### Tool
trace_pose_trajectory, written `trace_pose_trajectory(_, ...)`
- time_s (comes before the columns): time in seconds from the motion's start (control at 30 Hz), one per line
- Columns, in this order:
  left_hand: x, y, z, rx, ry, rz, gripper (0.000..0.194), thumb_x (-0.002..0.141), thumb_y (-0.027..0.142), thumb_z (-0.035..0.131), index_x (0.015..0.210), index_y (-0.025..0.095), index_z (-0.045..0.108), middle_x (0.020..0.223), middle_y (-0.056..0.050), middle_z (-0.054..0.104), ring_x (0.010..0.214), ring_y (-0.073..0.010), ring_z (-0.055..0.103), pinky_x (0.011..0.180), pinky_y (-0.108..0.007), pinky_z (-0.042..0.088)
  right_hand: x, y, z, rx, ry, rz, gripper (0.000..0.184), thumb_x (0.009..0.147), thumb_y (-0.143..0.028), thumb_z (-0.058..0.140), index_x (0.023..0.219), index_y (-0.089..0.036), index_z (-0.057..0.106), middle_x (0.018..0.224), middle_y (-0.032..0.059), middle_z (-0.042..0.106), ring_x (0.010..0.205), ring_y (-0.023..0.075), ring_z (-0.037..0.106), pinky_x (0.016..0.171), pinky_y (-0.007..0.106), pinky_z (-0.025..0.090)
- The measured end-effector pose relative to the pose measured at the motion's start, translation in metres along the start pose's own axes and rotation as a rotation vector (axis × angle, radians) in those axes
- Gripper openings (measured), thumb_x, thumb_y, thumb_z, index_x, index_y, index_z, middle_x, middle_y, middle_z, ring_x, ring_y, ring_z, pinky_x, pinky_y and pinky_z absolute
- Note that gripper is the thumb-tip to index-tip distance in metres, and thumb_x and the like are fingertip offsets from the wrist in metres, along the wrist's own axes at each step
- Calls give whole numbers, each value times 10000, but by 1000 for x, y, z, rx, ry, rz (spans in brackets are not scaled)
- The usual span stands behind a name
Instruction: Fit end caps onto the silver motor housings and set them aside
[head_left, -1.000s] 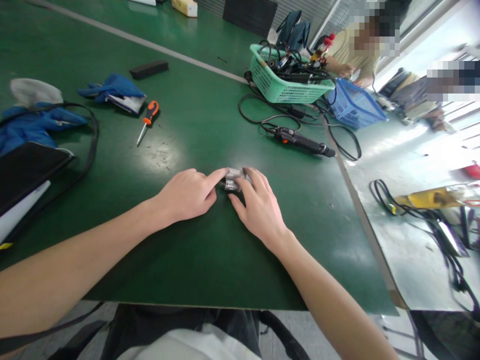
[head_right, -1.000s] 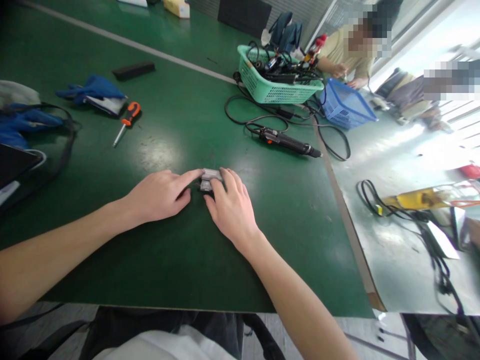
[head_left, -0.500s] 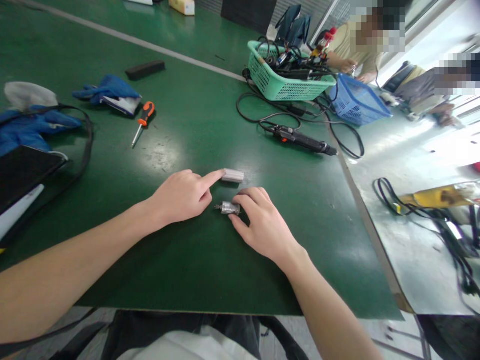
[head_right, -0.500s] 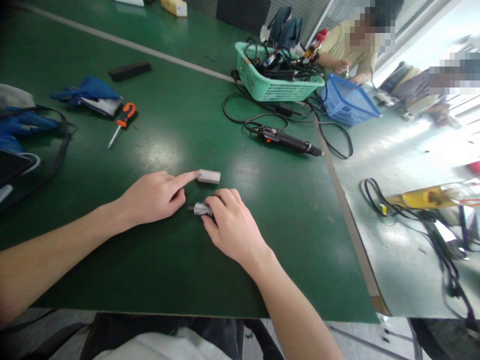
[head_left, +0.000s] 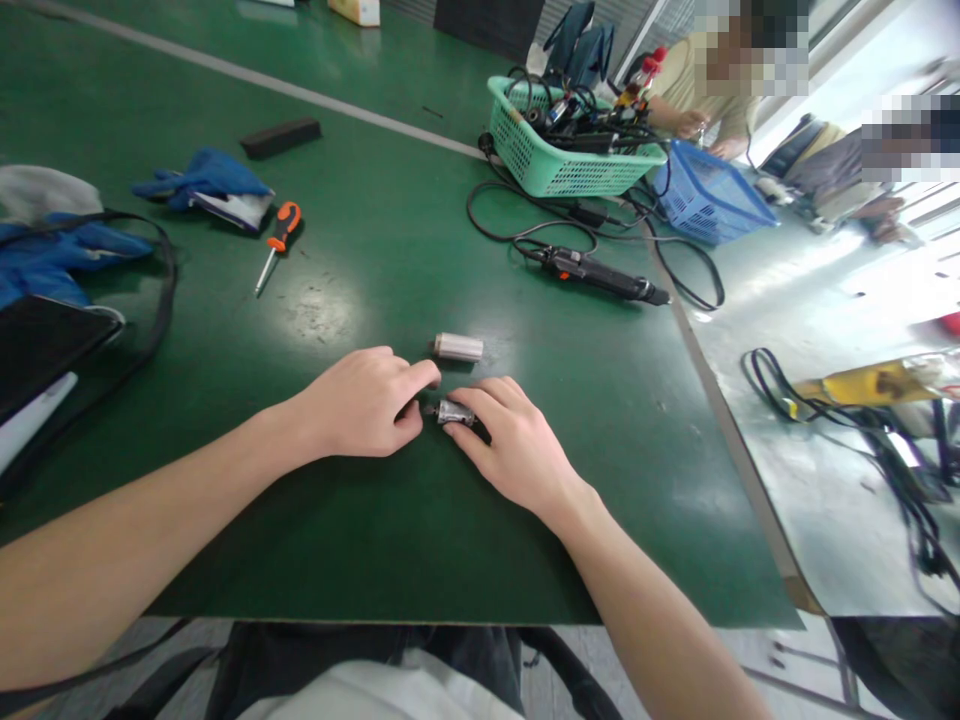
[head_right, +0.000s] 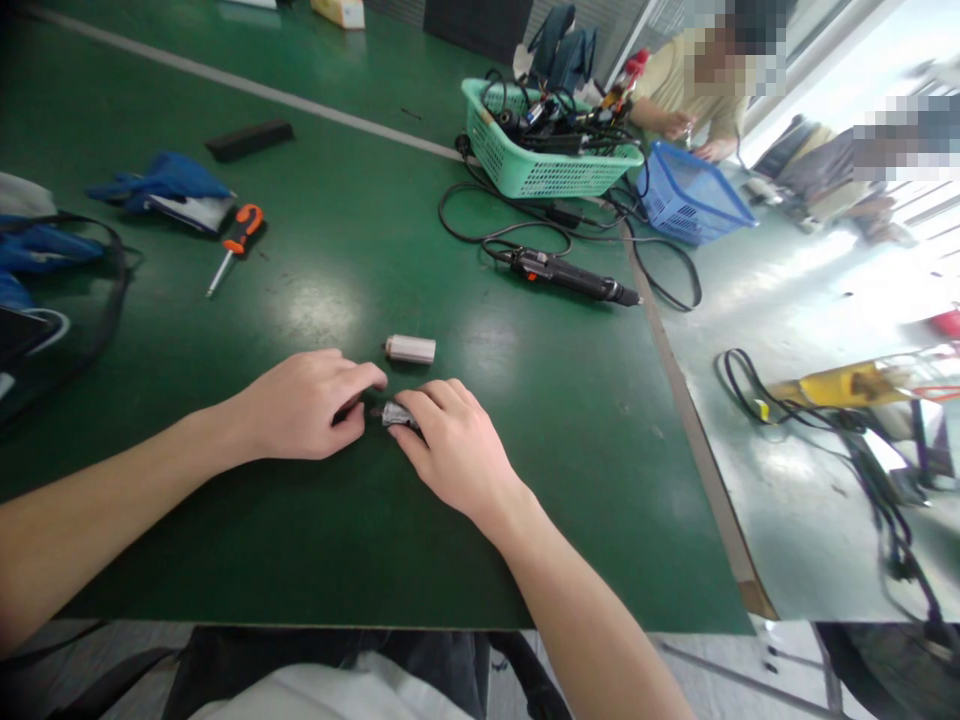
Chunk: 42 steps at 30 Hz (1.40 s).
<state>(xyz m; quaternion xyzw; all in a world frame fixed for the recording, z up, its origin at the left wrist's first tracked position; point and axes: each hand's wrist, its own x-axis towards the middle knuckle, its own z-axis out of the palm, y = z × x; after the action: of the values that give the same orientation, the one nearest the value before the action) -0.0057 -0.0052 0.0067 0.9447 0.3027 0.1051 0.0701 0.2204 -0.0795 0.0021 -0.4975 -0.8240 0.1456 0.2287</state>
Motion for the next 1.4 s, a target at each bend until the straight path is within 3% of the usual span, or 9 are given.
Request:
trace_pose_trajectory(0.2, -1, 1, 1, -1, -24, 83, 125, 895, 248, 538, 927, 181, 639, 730, -35, 660, 666, -201, 632, 727, -354, 486, 2, -1, 1, 11, 23, 10, 212, 1031, -279, 606, 1202, -185, 689, 1122, 108, 684, 1045, 272, 614, 955, 440, 541)
trace_pose_trajectory(0.37, -1, -2, 7, 30, 0, 120, 186, 986, 295, 510, 956, 183, 655, 764, -42, 686, 699, -209, 646, 740, -362, 482, 2, -1, 2, 30, 37, 4, 197, 1028, -271, 606, 1192, -202, 691, 1105, 99, 684, 1042, 266, 617, 949, 435, 544)
trace_pose_trajectory(0.67, -2, -2, 9, 80, 66, 178, 214, 1012, 287, 502, 911, 185, 661, 734, -34, 678, 659, -206, 616, 694, -355, 456, 3, -2, 6, 49, 55, -21, 218, 1001, -252, 640, 1199, -172, 681, 1113, 113, 692, 1034, 278, 610, 943, 443, 545)
trace_pose_trajectory(1.4, -1, 1, 8, 66, 44, 137, 213, 1000, 282, 512, 908, 175, 671, 731, -43, 687, 661, -203, 635, 700, -358, 472, 3, 0, 7, 63, 36, -6, 230, 1030, -248, 593, 1239, -210, 679, 1160, 110, 689, 1084, 274, 618, 990, 451, 544)
